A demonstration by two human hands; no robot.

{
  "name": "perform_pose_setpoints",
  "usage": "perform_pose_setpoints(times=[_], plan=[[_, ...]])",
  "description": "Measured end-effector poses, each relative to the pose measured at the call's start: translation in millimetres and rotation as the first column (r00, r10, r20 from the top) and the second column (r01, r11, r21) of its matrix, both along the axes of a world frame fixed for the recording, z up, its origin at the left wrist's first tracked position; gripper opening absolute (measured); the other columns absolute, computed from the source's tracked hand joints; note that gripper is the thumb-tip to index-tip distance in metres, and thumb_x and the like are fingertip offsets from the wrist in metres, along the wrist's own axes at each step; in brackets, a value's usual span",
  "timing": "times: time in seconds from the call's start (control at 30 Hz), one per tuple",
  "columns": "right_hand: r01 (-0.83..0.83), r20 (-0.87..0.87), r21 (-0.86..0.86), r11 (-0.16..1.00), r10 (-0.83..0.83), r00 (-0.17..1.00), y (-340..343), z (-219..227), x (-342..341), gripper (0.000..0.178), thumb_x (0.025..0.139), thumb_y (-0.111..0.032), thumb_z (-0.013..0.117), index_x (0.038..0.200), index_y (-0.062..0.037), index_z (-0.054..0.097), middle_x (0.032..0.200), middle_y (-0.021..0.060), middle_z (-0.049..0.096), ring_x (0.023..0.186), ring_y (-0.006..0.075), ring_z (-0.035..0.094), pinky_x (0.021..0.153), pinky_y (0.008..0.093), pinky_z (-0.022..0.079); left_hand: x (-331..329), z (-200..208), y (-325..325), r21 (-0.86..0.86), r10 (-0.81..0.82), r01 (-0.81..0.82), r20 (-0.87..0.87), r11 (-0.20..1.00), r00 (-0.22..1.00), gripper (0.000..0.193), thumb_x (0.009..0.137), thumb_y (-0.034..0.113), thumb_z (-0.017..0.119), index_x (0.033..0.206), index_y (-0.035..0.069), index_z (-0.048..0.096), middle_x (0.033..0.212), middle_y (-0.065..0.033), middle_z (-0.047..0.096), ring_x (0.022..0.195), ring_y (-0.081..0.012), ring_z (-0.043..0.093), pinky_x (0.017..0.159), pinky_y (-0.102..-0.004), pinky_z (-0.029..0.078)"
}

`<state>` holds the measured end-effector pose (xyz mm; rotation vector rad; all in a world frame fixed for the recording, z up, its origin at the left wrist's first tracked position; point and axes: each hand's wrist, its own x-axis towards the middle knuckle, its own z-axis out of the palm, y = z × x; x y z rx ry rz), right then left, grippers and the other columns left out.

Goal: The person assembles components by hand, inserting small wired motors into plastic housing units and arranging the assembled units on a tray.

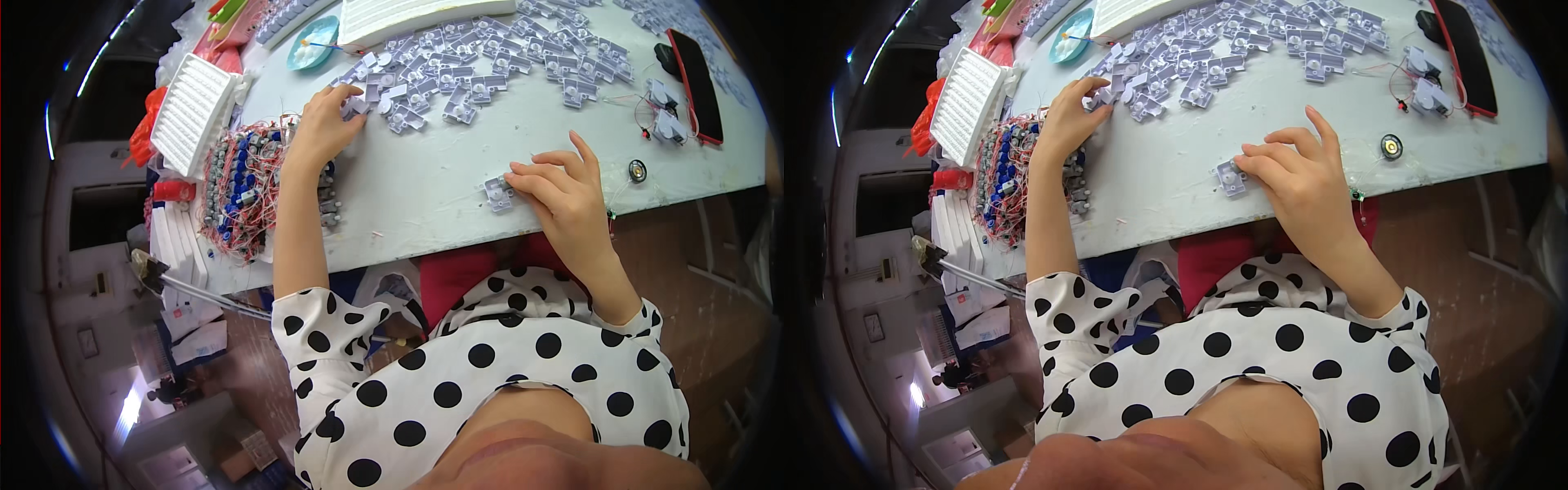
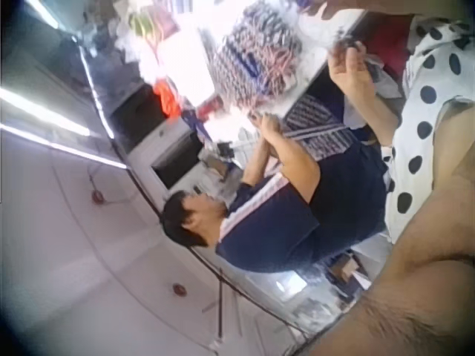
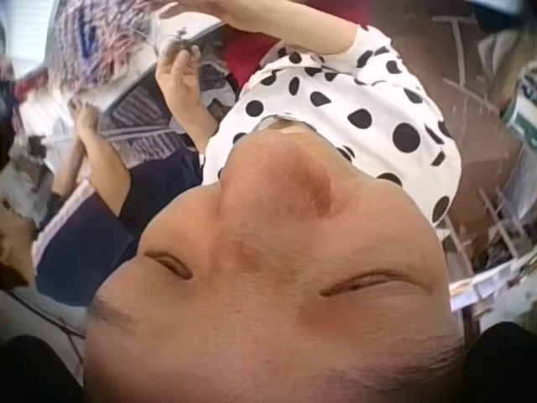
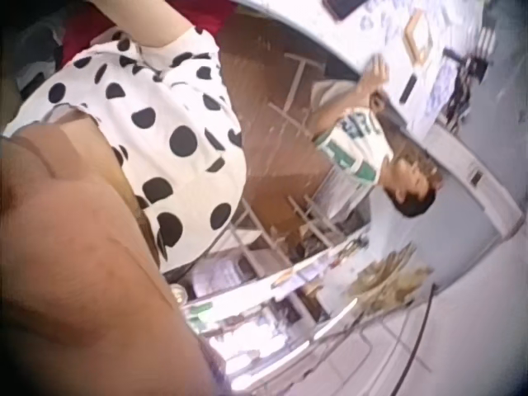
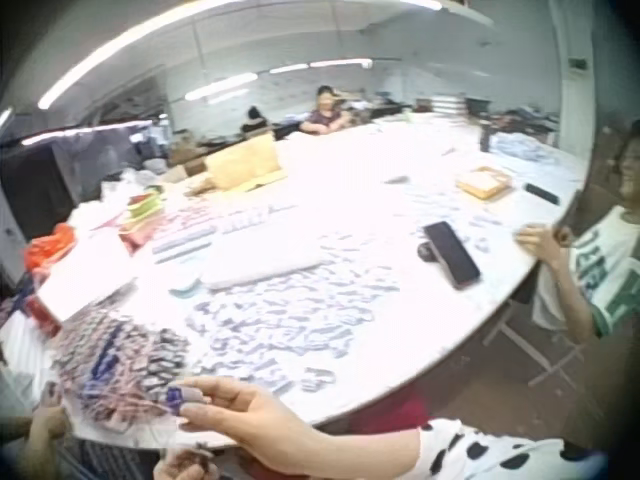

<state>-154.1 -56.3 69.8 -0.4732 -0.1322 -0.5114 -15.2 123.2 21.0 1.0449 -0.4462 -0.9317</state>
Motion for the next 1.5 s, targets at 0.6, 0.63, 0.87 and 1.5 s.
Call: perform_pose_setpoints(times=[0.6, 0.63, 0.87, 1.5], plan=[[0.753, -0.084, -0.610, 0.246, -0.965, 0.248, -165, 17, -263, 0.045, 0.105, -0.015, 0.055, 0.142, 0.0077, 0.044, 0.129, 0.0201, 0.062, 0.120, 0.0276, 0.062, 0.113, 0.0426, 0.046, -184, -12, -196, -0.069, -0.255, 0.569, 0.845, 0.819, 0.470, 0.053, 0.089, 0.003, 0.071, 0.138, -0.001, 0.051, 0.119, -0.0194, 0.064, 0.103, -0.0306, 0.070, 0.090, -0.0381, 0.057], [0.609, -0.118, -0.730, 0.311, -0.935, 0.336, -169, 7, -254, 0.046, 0.105, -0.015, 0.055, 0.144, 0.0056, 0.044, 0.127, 0.0182, 0.063, 0.117, 0.0243, 0.063, 0.113, 0.0421, 0.045, -174, -15, -188, -0.003, -0.336, 0.574, 0.808, 0.819, 0.484, 0.053, 0.090, 0.004, 0.071, 0.139, -0.001, 0.051, 0.119, -0.0192, 0.064, 0.104, -0.0298, 0.070, 0.090, -0.0378, 0.057], [-0.155, -0.154, -0.983, 0.102, -0.914, 0.375, -124, -39, -173, 0.032, 0.085, -0.004, 0.076, 0.116, -0.0034, 0.068, 0.101, 0.0039, 0.071, 0.086, 0.0130, 0.065, 0.080, 0.0282, 0.052, -116, -14, -152, 0.034, -0.265, 0.353, 0.728, 0.935, 0.633, 0.042, 0.093, -0.009, 0.064, 0.133, -0.002, 0.057, 0.111, -0.0147, 0.068, 0.100, -0.0178, 0.070, 0.089, -0.0290, 0.057], [-0.182, -0.162, -0.978, 0.097, -0.908, 0.386, -95, -57, -188, 0.035, 0.078, -0.021, 0.082, 0.108, -0.0069, 0.070, 0.100, 0.0075, 0.070, 0.100, 0.0247, 0.061, 0.091, 0.0373, 0.049, -127, -27, -197, -0.031, -0.029, 0.398, 0.989, 0.917, 0.142, 0.044, 0.075, -0.006, 0.080, 0.117, 0.003, 0.071, 0.104, -0.0098, 0.071, 0.090, -0.0276, 0.065, 0.080, -0.0374, 0.053]])
